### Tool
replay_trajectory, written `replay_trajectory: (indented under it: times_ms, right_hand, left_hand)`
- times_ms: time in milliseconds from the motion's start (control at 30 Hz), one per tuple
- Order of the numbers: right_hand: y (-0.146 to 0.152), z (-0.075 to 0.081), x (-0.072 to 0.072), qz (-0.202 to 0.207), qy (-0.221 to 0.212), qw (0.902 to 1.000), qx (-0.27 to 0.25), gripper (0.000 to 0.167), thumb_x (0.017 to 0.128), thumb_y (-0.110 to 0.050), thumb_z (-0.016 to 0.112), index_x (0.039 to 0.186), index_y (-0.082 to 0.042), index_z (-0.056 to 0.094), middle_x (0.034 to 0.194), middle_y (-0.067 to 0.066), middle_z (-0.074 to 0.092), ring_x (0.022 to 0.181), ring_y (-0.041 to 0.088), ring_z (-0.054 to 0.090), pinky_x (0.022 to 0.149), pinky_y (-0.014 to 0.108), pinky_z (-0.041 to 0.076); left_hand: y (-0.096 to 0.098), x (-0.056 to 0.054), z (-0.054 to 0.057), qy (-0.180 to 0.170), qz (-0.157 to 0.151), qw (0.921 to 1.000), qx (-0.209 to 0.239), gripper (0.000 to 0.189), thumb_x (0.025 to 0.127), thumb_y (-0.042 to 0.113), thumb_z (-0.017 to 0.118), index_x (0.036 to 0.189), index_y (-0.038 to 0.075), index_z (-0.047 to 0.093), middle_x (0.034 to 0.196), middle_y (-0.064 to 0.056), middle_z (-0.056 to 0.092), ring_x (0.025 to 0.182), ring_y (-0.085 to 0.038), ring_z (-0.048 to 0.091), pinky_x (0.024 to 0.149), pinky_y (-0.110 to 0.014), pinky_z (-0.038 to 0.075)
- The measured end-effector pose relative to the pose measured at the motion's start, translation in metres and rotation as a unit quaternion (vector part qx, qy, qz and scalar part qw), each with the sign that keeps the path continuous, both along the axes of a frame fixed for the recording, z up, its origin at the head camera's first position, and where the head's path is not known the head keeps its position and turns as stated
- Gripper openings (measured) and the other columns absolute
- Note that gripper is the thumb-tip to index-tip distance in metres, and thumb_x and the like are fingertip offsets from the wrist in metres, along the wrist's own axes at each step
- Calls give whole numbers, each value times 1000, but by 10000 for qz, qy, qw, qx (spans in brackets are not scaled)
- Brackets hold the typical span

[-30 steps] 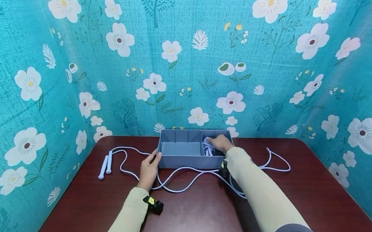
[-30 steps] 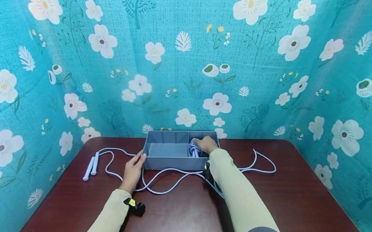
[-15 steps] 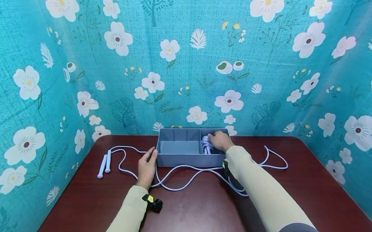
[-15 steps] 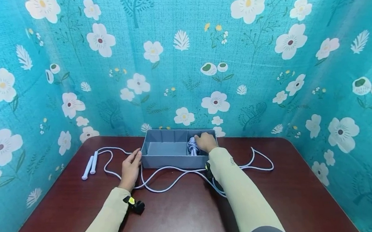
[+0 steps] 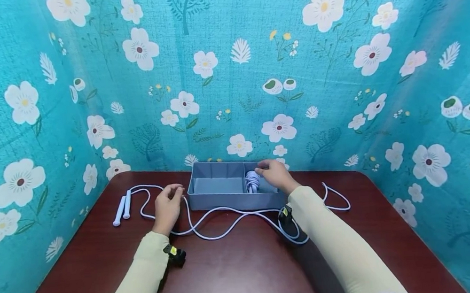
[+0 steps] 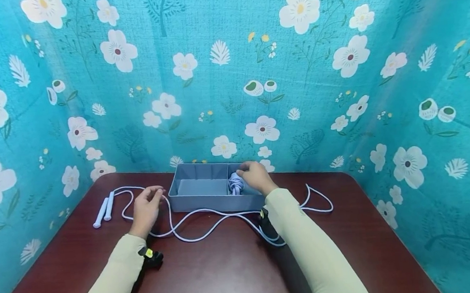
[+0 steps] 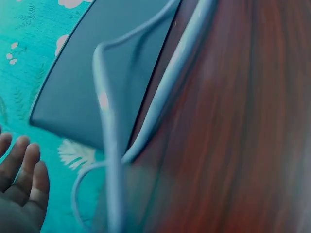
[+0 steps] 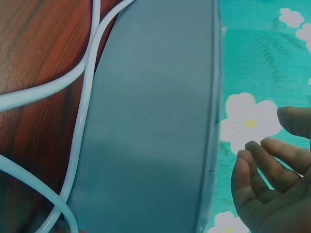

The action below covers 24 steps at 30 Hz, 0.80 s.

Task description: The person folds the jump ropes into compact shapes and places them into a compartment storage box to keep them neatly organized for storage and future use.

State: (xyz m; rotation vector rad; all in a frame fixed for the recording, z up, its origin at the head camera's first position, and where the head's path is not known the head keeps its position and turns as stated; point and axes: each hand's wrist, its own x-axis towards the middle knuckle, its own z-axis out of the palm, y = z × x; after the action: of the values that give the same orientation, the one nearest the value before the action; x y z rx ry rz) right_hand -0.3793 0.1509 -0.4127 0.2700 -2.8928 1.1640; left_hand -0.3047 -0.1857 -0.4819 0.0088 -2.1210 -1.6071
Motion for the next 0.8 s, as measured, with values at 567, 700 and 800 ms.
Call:
replay_trajectory:
  times_ms: [567,700,800]
  right_hand:
    - [8,17,66,445,1544,9751,-1527,24,94,-27,66,110,-10,73,98,1,70,90,19,62,76,41,50]
    - [9,13,78,214,1658,9666,-1942,21,92,-24,68,109,-12,73,92,1,70,84,16,64,71,36,50]
    - [7,11,85,118,1609,9634,-2142,20,92,-24,69,108,-12,73,90,2,70,83,16,67,71,36,51]
  left_hand:
    - [-109,18,17,-848,-170,9544,-2857,22,96,15,60,109,-1,67,98,-16,67,83,-27,56,76,-44,46]
    - [-127,19,18,-1230,-52,9452,-3024,22,96,14,60,111,-1,66,103,-21,66,84,-30,55,74,-45,46]
    - [-137,16,20,-1460,57,9369,-3176,22,94,14,60,110,-1,65,106,-23,64,87,-33,55,77,-50,46]
